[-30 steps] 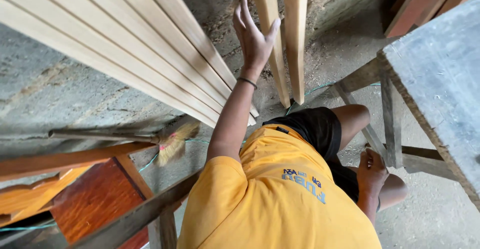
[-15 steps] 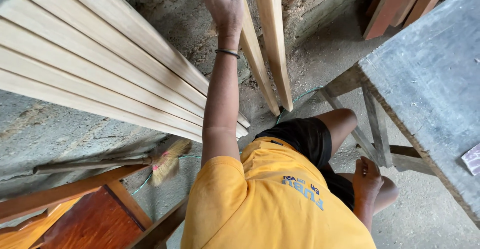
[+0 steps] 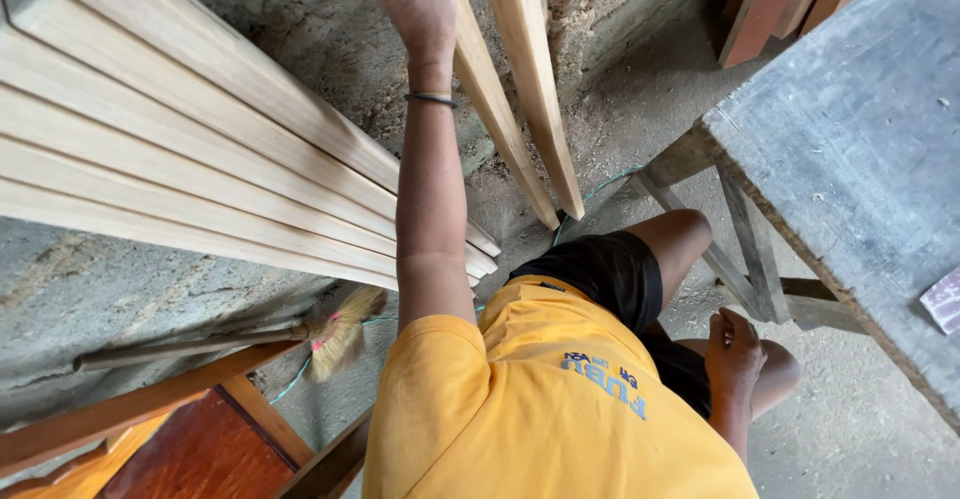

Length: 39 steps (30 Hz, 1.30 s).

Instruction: Refining a mortise with a chisel and sanding a wooden beam

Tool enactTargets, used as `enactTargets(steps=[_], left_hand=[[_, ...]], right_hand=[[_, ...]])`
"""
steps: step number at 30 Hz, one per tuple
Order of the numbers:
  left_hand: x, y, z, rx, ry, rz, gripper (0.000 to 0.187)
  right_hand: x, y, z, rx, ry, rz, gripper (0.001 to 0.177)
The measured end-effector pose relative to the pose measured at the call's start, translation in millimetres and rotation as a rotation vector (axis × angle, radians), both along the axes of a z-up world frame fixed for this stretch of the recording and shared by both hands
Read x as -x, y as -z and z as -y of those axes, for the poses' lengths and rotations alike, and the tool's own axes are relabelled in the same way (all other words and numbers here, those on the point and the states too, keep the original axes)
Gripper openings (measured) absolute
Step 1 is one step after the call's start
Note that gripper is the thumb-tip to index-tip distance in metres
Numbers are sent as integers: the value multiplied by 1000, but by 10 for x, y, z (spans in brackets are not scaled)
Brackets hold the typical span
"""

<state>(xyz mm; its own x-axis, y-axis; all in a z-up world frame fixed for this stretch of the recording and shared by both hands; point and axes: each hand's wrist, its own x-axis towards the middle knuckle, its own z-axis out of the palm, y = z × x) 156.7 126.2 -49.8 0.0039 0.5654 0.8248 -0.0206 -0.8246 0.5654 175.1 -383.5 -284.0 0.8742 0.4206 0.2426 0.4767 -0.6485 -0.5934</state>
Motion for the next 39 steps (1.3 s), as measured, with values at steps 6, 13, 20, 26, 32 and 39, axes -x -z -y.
enactTargets(steps=[6,13,20,26,32,39], left_hand=[[41,186,136,203,50,60,54],[183,244,746,181,288,215,78],[235,516,1149,399,610,72,35],[34,620,1228,163,642,-68,21],[-278,395,1657,173,921,-16,36],[-683,-261,2477,68,933,-194,48]], right_hand=[[34,-49,-58,-33,36,17,8],[61,-30,-88,-70,138,-167,11],[138,-299,-173,-15,200,-226,14],[174,-315,-226,-3,257,-228,15],[108,-792,-577,-214,53,-395,31],[77,-1320,-1309,-482,-285,-308,62]])
